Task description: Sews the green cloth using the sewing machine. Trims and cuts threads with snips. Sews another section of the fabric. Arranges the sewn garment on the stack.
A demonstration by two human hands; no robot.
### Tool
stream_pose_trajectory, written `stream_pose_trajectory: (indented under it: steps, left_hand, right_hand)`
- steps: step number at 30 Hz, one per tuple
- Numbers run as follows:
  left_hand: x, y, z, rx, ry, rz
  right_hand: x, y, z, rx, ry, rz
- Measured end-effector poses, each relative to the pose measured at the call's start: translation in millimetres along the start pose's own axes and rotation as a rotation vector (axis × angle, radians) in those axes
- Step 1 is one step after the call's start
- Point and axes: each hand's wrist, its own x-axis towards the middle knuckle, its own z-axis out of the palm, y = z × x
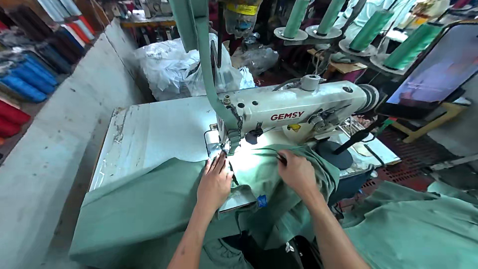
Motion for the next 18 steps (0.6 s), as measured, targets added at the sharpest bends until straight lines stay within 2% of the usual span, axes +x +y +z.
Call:
stream_pose_trajectory:
  steps: [3,6,9,12,18]
  left_hand:
    - [0,-5,2,-0.049,0.033,0.018]
    - [0,-10,0,-0.061,0.041,0.054]
    - [6,-18,-3,-0.060,0.028,0.071]
    - [14,-26,-1,-0.034,0.094,0.105]
    - [23,-30,7,0.035,0.217,0.176]
  right_hand:
    - [-15,-51,18,0.122,-0.061,-0.268]
    - [-15,-86,51,0.122,-0.175,-0.389]
    - [-9,-97,76,-0.051,-0.042,-0.391]
    - [0,-102,86,-0.153,0.067,-0.401]
    - [1,-94,95,-0.044,0.266,-0.427]
